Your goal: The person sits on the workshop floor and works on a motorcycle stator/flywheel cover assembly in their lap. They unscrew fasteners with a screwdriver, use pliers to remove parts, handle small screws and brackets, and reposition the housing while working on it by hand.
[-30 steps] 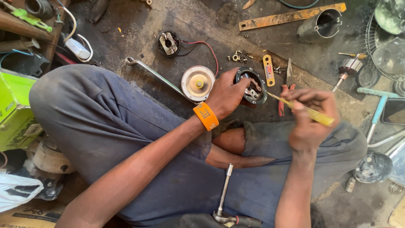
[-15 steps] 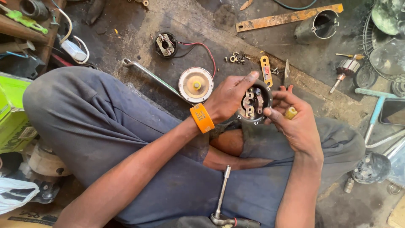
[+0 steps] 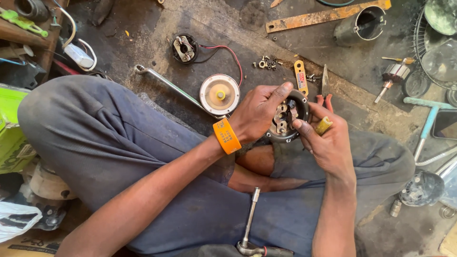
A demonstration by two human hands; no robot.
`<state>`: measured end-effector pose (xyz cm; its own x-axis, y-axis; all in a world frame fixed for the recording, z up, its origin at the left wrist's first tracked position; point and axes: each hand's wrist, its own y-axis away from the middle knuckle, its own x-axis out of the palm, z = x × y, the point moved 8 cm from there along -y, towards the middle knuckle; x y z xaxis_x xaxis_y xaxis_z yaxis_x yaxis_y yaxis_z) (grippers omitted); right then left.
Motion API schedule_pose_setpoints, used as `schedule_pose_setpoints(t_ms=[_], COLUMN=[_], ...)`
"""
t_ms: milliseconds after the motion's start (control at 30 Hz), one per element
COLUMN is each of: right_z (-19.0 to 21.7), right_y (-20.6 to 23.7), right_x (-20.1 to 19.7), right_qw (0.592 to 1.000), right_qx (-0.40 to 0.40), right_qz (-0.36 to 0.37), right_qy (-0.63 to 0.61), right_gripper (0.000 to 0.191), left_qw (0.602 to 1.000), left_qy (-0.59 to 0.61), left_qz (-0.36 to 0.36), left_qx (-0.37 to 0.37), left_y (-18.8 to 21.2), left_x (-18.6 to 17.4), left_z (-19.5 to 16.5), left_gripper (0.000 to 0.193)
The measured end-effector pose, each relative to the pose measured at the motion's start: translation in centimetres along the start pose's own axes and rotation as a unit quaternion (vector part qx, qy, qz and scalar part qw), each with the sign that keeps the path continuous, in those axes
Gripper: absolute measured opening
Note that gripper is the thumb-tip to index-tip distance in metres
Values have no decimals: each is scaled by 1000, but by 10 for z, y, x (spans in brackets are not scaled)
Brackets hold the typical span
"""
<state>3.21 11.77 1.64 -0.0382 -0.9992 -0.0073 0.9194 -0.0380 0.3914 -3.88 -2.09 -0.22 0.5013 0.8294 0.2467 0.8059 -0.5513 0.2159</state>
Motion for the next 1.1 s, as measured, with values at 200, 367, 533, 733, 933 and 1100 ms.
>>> schedule_pose_setpoints(t_ms=[200, 367, 533, 733, 933, 1100], right_z=[-14, -35, -49, -53, -52, -50], right_y=[2, -2, 1, 2, 1, 2], right_x=[-1, -5, -9, -9, -7, -2], right_qw=[1000, 988, 977, 974, 972, 972], right_qx=[9, 53, 89, 98, 97, 99], right_qz=[-9, 23, 38, 44, 49, 52], right_qy=[-28, -143, -188, -199, -208, -204], right_gripper=[29, 33, 38, 40, 40, 40], left_qw=[997, 906, 893, 897, 901, 902], left_qy=[-63, -311, -328, -326, -320, -321], left_qz=[-31, -33, -29, -19, -14, -14], left_qx=[30, 287, 306, 298, 291, 288], left_y=[9, 31, 37, 38, 35, 36], left_x=[1, 12, 17, 19, 17, 15], left_z=[-8, -42, -39, -39, -36, -34], left_gripper=[49, 17, 15, 15, 16, 18])
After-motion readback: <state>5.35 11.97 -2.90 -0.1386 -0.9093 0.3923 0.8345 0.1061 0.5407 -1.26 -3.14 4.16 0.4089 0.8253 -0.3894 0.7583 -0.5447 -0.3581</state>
